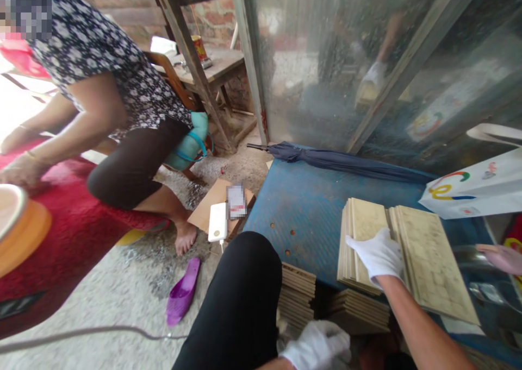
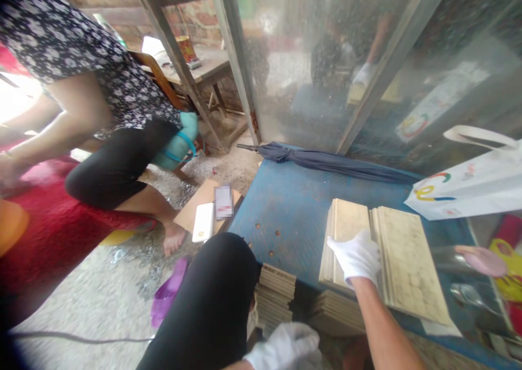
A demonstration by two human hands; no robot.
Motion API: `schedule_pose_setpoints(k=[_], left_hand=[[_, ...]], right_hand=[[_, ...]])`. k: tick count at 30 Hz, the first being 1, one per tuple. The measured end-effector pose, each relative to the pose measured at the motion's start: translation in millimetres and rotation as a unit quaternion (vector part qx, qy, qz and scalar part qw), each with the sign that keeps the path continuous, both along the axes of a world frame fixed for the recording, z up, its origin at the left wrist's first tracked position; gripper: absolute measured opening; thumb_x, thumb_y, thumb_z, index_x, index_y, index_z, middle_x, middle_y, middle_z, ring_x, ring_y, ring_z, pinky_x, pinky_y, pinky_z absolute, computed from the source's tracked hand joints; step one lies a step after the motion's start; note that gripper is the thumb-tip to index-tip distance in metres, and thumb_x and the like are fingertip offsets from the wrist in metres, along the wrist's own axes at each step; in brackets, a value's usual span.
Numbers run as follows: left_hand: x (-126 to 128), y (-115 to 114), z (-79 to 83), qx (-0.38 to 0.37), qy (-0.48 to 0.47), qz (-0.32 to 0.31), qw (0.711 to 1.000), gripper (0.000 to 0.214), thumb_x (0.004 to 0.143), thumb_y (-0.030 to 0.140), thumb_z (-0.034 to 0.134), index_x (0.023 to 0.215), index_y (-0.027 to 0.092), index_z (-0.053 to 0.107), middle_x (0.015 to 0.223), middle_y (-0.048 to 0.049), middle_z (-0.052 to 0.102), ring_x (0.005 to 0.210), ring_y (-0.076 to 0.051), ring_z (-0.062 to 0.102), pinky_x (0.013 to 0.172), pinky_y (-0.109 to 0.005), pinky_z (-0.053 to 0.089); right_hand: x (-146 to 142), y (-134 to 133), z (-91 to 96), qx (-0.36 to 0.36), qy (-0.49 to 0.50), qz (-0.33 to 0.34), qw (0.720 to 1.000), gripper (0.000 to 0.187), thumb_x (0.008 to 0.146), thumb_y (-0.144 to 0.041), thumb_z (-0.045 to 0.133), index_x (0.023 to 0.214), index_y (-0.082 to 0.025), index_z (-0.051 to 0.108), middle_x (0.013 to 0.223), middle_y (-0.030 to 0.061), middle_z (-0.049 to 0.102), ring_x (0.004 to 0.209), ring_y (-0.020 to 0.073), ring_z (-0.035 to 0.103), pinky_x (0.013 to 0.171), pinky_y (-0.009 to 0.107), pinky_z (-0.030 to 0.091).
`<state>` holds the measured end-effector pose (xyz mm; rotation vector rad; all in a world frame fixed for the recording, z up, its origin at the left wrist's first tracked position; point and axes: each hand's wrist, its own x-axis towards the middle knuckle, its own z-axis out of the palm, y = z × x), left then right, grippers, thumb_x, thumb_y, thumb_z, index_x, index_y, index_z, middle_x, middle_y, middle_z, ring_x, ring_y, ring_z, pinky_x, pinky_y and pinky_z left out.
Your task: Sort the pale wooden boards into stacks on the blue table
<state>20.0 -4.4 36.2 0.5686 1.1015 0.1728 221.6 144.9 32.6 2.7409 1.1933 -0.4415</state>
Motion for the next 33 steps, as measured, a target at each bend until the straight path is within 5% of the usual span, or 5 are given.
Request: schedule_pose_setpoints(k=[3,14,21,27,33], left_hand=[[-4.6,3.0,1.3,0.052,0.013,-0.053,0.997,0.044,0.072,0.057,0.07,0.083,0.014,0.072,0.08,-0.0042,0.066,0.077,-0.015,0.057,0.08,-0.03,0.045],[0.9,-1.2,-0.6,0.027,0.031,-0.055,0.998,0.045,0.074,0.054,0.067,0.094,0.015,0.075,0.084,-0.0052,0.067,0.075,-0.016,0.055,0.074,-0.029,0.043],[4.8,-11.2,-2.1,0.007,-0.01,0.015,1.0,0.044,0.069,0.059,0.071,0.077,0.016,0.068,0.07,-0.0023,0.059,0.061,-0.012,0.047,0.06,-0.025,0.038],[8.8,-3.1,4.9,-0.031,0.02,0.013,0.999,0.041,0.065,0.054,0.075,0.075,0.015,0.066,0.069,-0.0012,0.057,0.062,-0.012,0.049,0.056,-0.024,0.034],[11.8,-4.0,8.6,-0.032,0.024,0.018,0.999,0.038,0.068,0.051,0.075,0.079,0.015,0.069,0.072,-0.0022,0.062,0.062,-0.012,0.05,0.056,-0.024,0.037]], right_hand=[[-1.6,3.0,-8.3,-0.001,-0.016,0.004,1.0,0.107,0.061,-0.083,0.061,0.133,-0.007,0.043,0.112,0.0283,0.059,0.099,0.0407,0.064,0.073,0.045,0.051],[1.2,-2.1,-25.6,0.03,-0.029,0.031,0.999,0.103,0.064,-0.087,0.057,0.124,-0.003,0.05,0.103,0.0256,0.059,0.095,0.0383,0.064,0.077,0.042,0.049],[-4.1,-6.7,-19.8,0.012,-0.044,0.026,0.999,0.099,0.067,-0.084,0.059,0.123,-0.003,0.05,0.104,0.0246,0.058,0.094,0.0372,0.065,0.075,0.041,0.049],[-7.2,-7.4,-16.0,-0.014,-0.047,0.02,0.999,0.098,0.071,-0.082,0.057,0.126,-0.001,0.049,0.108,0.0258,0.057,0.093,0.038,0.065,0.075,0.042,0.05],[-3.1,-9.5,-1.8,0.044,0.019,0.002,0.999,0.083,0.082,-0.074,0.048,0.12,-0.002,0.058,0.112,0.027,0.061,0.104,0.0375,0.062,0.085,0.041,0.047]])
